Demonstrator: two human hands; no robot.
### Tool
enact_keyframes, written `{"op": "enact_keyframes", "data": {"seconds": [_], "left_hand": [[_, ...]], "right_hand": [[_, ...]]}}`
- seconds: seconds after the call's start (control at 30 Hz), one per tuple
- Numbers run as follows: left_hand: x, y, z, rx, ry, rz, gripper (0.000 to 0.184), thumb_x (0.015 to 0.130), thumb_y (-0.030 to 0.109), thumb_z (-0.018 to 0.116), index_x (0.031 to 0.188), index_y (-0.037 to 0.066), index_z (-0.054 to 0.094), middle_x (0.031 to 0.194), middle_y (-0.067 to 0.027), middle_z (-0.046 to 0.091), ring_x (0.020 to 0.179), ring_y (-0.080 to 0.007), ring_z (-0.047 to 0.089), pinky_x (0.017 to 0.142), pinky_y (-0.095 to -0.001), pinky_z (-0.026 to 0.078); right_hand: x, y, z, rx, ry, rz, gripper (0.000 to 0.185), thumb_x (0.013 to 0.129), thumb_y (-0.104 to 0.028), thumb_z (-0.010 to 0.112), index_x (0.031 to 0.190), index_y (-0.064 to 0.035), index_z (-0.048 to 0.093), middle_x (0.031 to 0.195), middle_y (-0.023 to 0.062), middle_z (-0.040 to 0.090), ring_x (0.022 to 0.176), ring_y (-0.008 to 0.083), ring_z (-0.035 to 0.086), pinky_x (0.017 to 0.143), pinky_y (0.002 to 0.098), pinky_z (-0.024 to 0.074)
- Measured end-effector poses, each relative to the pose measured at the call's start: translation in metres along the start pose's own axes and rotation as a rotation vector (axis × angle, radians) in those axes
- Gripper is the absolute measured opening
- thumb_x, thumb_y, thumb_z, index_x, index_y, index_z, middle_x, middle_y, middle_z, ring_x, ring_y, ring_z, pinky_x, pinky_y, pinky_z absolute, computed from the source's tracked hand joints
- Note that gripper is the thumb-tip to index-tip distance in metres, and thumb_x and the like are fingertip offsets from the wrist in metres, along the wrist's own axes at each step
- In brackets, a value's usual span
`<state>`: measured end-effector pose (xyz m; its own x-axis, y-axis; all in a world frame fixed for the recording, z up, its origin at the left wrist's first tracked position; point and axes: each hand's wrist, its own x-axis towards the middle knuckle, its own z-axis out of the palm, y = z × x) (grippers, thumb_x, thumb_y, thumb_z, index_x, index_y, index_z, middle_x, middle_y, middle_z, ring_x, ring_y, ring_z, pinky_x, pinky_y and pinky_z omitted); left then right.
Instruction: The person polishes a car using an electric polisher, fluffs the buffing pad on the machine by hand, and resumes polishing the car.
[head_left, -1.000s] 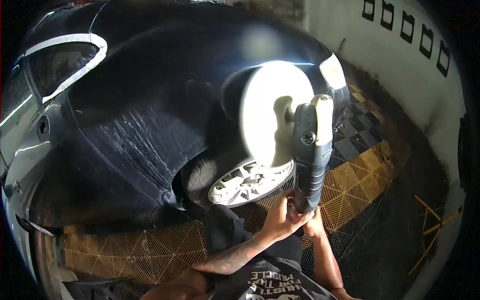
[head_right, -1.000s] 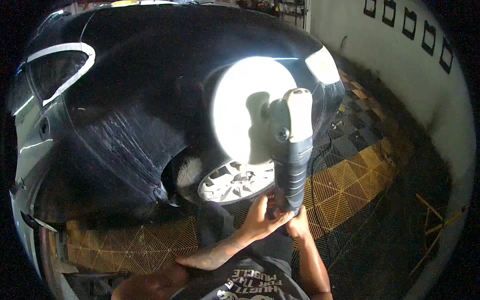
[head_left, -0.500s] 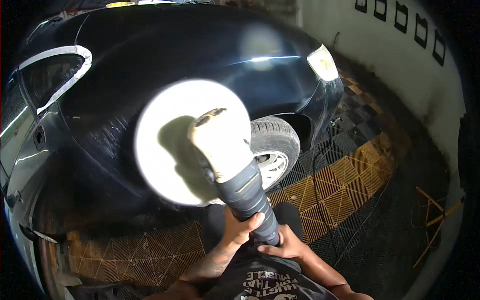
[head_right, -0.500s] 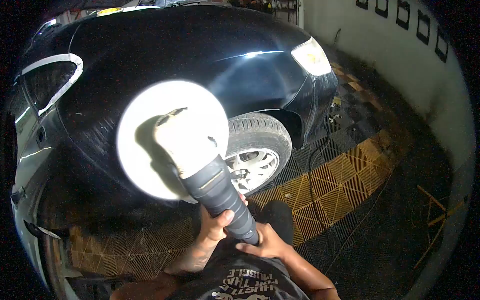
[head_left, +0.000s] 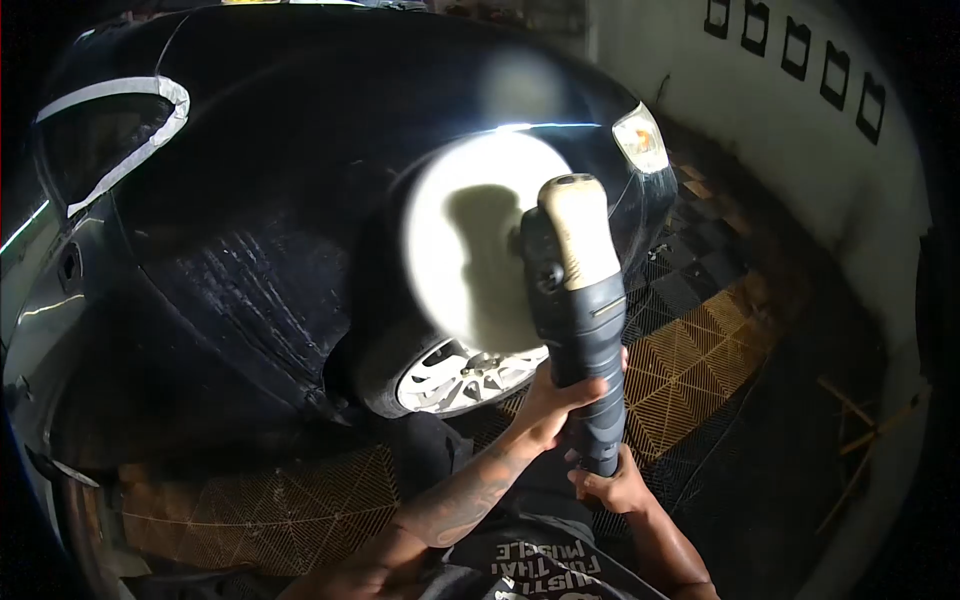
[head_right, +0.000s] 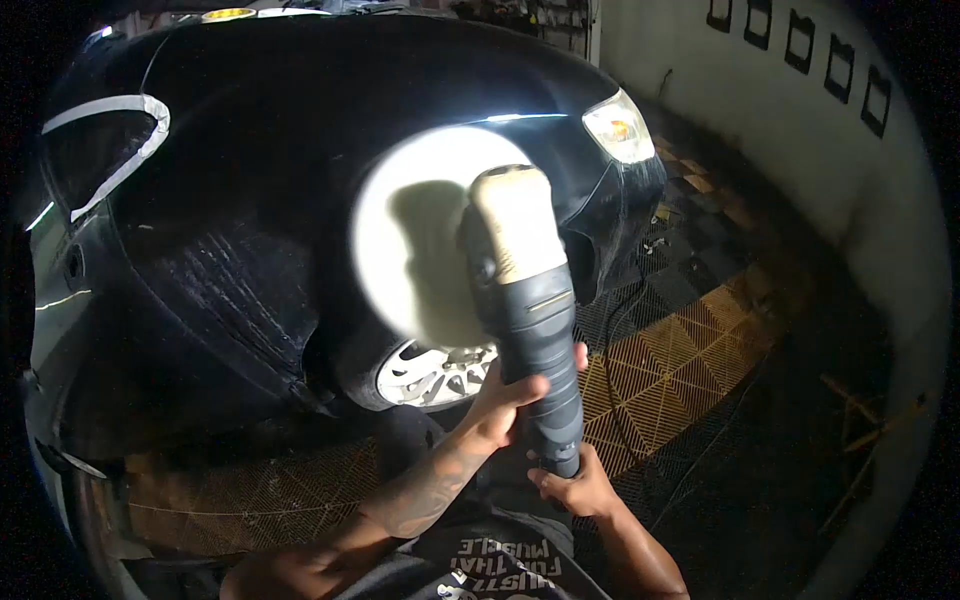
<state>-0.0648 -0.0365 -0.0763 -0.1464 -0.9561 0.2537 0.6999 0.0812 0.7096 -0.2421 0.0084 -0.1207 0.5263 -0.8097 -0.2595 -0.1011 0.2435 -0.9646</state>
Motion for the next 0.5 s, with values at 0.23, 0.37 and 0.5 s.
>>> {"op": "enact_keyframes", "data": {"seconds": [0.23, 0.37, 0.5], "left_hand": [[-0.015, 0.013, -0.005, 0.184, 0.138, 0.042, 0.037, 0.079, 0.02, 0.078, 0.108, 0.002, 0.062, 0.095, -0.0047, 0.065, 0.085, -0.013, 0.062, 0.078, -0.0313, 0.052], [-0.05, 0.025, -0.02, 0.184, 0.184, 0.141, 0.042, 0.078, 0.014, 0.075, 0.114, 0.0, 0.059, 0.099, -0.0088, 0.067, 0.089, -0.0172, 0.065, 0.083, -0.0347, 0.054], [-0.076, 0.036, -0.026, 0.237, 0.219, 0.27, 0.056, 0.076, 0.024, 0.074, 0.12, -0.005, 0.053, 0.101, -0.0168, 0.064, 0.093, -0.0255, 0.065, 0.085, -0.0406, 0.055]], "right_hand": [[0.002, -0.005, 0.015, 0.014, -0.083, -0.037, 0.028, 0.079, -0.008, 0.075, 0.102, 0.0025, 0.063, 0.074, 0.004, 0.063, 0.058, 0.0103, 0.059, 0.054, 0.0253, 0.0481], [0.005, -0.004, 0.036, -0.079, -0.201, -0.031, 0.031, 0.079, -0.012, 0.077, 0.104, 0.0024, 0.065, 0.086, 0.0033, 0.067, 0.076, 0.0106, 0.06, 0.072, 0.0277, 0.0508], [0.014, 0.004, 0.049, -0.166, -0.288, -0.08, 0.033, 0.078, -0.014, 0.079, 0.103, 0.0035, 0.066, 0.084, 0.0034, 0.068, 0.076, 0.0105, 0.061, 0.072, 0.0278, 0.0509]]}}
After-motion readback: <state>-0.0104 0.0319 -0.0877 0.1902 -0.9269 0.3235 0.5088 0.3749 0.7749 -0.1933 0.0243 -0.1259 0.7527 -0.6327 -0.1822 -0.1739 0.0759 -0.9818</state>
